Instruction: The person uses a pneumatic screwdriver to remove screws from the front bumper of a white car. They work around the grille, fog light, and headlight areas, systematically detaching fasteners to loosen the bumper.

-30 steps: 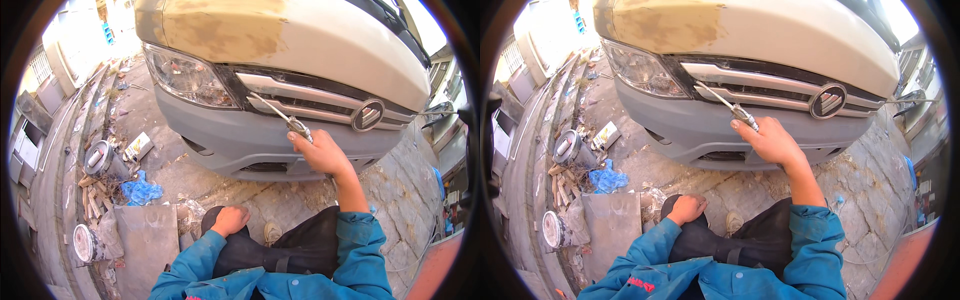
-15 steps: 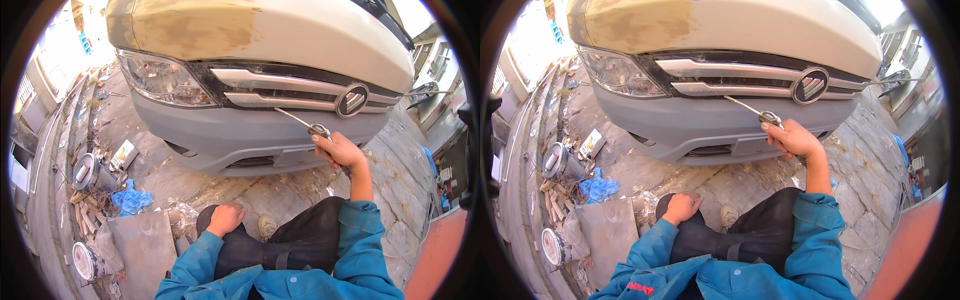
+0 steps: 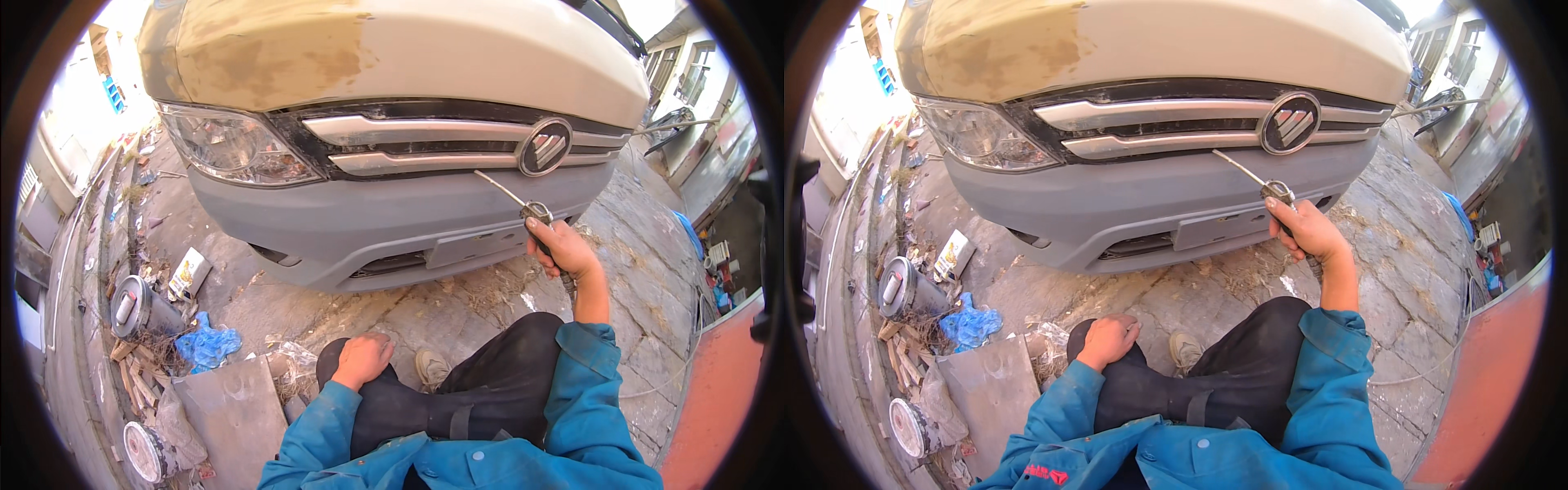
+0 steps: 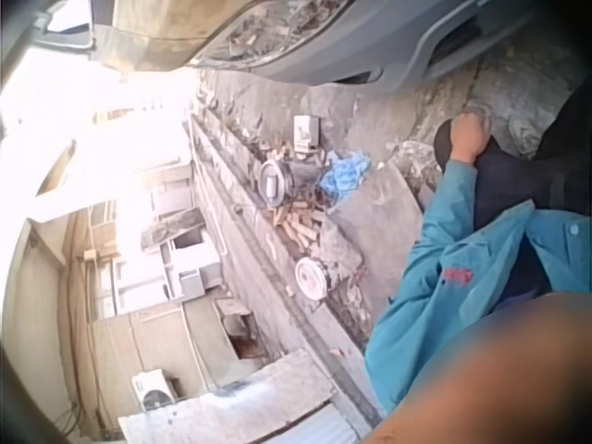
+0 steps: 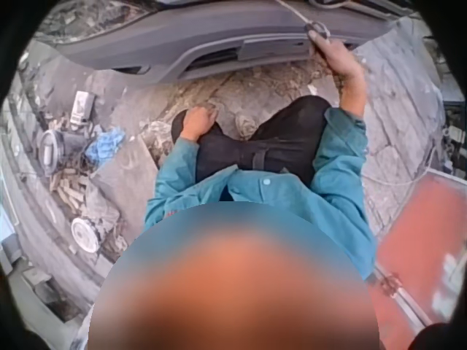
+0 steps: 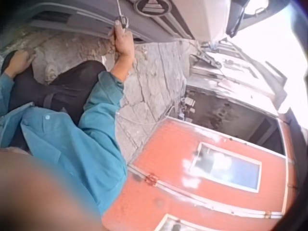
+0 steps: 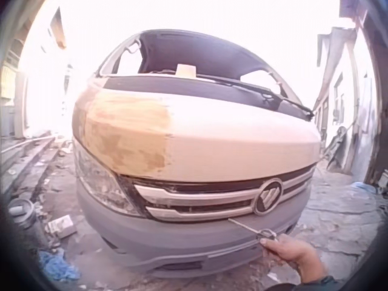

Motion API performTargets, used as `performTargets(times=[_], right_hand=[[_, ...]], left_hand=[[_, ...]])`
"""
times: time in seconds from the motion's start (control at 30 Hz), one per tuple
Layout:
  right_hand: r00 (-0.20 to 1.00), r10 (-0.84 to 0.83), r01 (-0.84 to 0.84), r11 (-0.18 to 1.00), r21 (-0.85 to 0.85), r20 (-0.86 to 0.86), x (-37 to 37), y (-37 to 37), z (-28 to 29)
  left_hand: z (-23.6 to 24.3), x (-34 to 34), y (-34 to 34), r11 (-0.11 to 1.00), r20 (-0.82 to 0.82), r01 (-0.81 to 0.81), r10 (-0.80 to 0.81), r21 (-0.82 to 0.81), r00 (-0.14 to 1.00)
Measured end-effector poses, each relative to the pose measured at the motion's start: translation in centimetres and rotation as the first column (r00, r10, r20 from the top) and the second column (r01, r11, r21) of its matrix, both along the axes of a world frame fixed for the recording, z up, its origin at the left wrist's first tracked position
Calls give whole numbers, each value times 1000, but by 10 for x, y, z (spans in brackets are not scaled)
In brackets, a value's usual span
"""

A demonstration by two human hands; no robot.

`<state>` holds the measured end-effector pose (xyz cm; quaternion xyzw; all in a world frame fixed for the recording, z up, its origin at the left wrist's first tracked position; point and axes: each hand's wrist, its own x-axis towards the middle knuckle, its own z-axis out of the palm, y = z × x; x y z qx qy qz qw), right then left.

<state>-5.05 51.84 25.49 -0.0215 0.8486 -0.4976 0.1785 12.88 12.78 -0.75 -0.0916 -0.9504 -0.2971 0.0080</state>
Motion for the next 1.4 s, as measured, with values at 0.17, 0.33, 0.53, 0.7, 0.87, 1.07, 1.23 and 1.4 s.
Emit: performTargets(times=[0.17, 0.33, 0.53, 0.7, 0.87, 1.07, 1.23, 1.4], right_hand=[[985, 175, -175, 985, 8, -1, 6, -52, 11], [961, 270, -267, 962, 64, -52, 5, -97, 20], [976, 211, -213, 977, -21, -60, -1, -86, 25], [988, 150, -153, 986, -71, -48, -7, -37, 8], [996, -68, 60, 987, -148, -50, -7, 19, -5], [988, -123, 101, 973, -208, -95, 0, 38, -15], [978, -153, 104, 947, -305, -141, -1, 33, -13], [987, -134, 97, 942, -321, -94, -3, 31, -17]], left_hand=[[-3, 0, -3, 1000, -1, -16, 16, 6, 1000], [-6, 3, -10, 996, 47, -65, 68, -54, 997], [-9, -1, -15, 995, 58, -90, 92, -39, 994], [-8, -10, -5, 998, 58, -62, 63, -7, 996], [-6, -19, 7, 1000, 42, -2, 2, -1, 999], [-6, -21, 7, 1000, 82, 15, -13, -23, 997], [-8, -16, 1, 1000, 29, -5, 4, 28, 1000], [-10, -14, -3, 1000, 22, -21, 21, 14, 1000]])
